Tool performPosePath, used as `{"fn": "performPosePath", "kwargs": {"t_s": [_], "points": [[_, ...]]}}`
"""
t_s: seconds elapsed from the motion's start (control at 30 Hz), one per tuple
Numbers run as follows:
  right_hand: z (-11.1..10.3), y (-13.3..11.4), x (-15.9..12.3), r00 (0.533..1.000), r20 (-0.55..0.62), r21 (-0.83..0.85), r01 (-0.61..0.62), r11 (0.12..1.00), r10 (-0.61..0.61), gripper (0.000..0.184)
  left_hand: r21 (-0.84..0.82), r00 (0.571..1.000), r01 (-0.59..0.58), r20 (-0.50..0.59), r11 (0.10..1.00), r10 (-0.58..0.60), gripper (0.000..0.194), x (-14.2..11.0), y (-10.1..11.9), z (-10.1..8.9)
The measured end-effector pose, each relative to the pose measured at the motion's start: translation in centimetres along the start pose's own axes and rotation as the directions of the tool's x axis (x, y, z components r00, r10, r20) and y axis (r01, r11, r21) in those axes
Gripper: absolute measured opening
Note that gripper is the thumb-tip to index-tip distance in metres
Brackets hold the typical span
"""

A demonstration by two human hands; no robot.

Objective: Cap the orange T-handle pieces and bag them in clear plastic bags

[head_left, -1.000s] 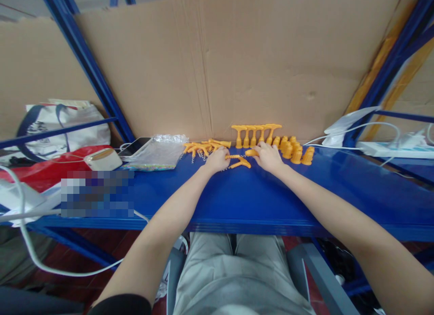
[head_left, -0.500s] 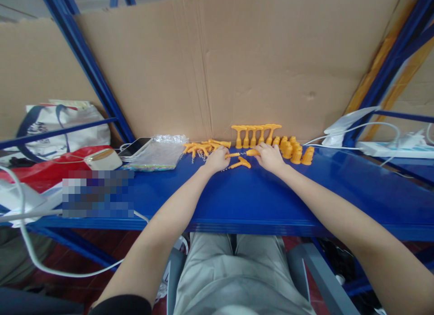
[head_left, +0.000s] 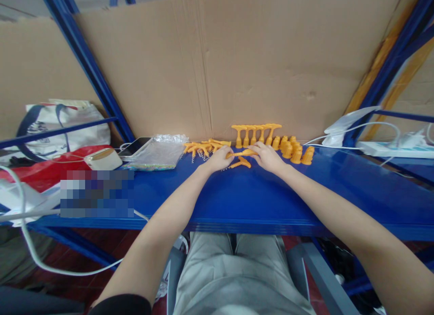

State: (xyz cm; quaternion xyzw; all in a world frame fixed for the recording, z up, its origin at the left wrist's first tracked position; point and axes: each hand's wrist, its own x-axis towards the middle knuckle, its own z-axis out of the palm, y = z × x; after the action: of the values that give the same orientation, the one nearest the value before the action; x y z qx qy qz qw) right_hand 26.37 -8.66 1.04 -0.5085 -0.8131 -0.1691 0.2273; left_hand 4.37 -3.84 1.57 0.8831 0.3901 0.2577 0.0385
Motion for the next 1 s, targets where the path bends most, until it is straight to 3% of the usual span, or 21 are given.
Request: {"fn": "performPosePath", "kwargs": {"t_s": [0.3, 0.53, 0.77, 1.0], "points": [[0.5, 0.7, 0.1, 0.996, -0.055, 0.192, 0.078, 0.978, -0.068, 0.039, -0.048, 0.997, 0.002, -0.073, 0.999, -0.006, 0.010, 0.0, -0.1, 0.4], [0.6, 1.0, 0.2, 0.996, -0.060, 0.251, 0.082, 0.965, -0.070, 0.038, -0.046, 0.996, 0.002, -0.094, 0.999, -0.006, 0.008, 0.0, 0.1, 0.4], [1.2, 1.8, 0.4, 0.989, -0.092, 0.327, 0.137, 0.935, -0.113, 0.033, 0.023, 0.980, -0.136, -0.145, 0.990, 0.138, 0.006, 0.0, -0.6, 0.3], [1.8, 1.9, 0.7, 0.987, -0.160, 0.425, 0.069, 0.902, 0.000, 0.043, 0.031, 0.968, -0.180, -0.172, 0.983, 0.182, 0.007, 0.0, -1.0, 0.1]]}}
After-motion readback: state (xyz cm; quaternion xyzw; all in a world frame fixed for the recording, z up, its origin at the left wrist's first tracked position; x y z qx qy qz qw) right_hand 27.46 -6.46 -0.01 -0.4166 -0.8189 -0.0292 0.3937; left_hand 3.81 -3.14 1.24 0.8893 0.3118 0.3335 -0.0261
